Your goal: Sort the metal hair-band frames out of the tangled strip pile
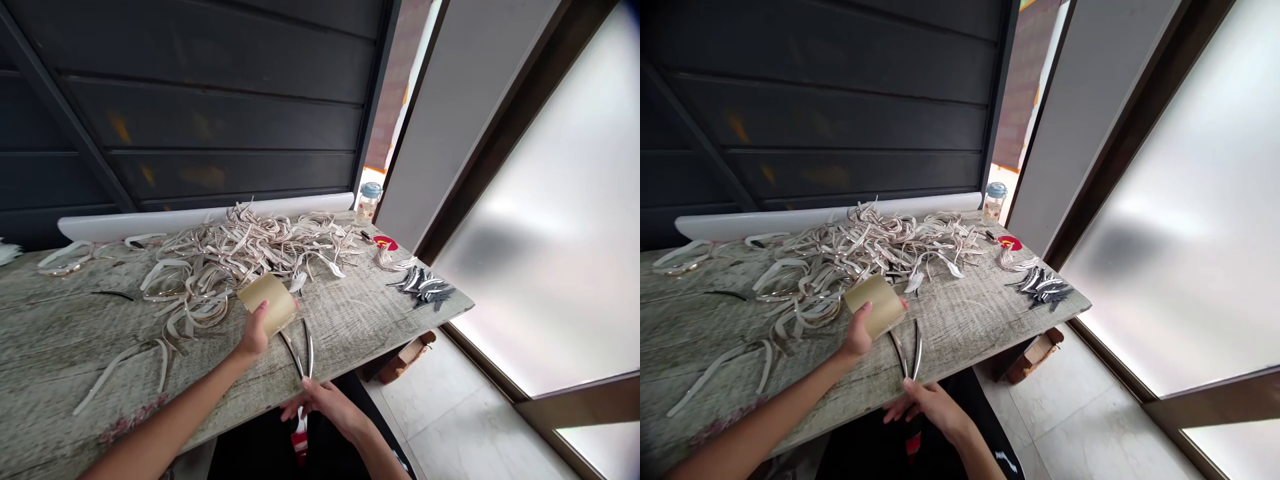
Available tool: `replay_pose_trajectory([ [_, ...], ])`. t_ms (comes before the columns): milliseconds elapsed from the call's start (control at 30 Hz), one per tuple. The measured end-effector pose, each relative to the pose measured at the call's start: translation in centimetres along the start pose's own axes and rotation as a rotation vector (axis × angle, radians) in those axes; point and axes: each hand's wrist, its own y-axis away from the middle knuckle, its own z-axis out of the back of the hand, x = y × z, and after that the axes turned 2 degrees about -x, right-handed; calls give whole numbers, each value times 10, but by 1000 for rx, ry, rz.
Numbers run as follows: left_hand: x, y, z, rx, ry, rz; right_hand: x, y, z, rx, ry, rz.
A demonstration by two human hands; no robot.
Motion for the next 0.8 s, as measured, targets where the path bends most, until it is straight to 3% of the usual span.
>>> replay_pose_trajectory([
  [100, -2, -3, 1, -59, 39, -65, 19, 19, 5, 199, 172, -103],
  [133, -2, -3, 2, -80, 48, -73, 26, 24, 7, 203, 205, -111],
  [300, 2, -4, 4, -50, 6, -66, 50, 29, 14, -166, 245, 14],
  [400, 3, -1, 5, 17, -19, -58, 55, 22, 11, -297, 318, 40],
  [533, 3, 1, 5, 64, -45, -12, 56, 24, -2, -494, 759, 277],
  [633, 3, 1, 6, 96, -28, 43, 54, 28, -9, -530, 1116, 466],
  [800, 0, 2, 7, 142, -54, 49, 53, 21, -5, -541, 1346, 471],
])
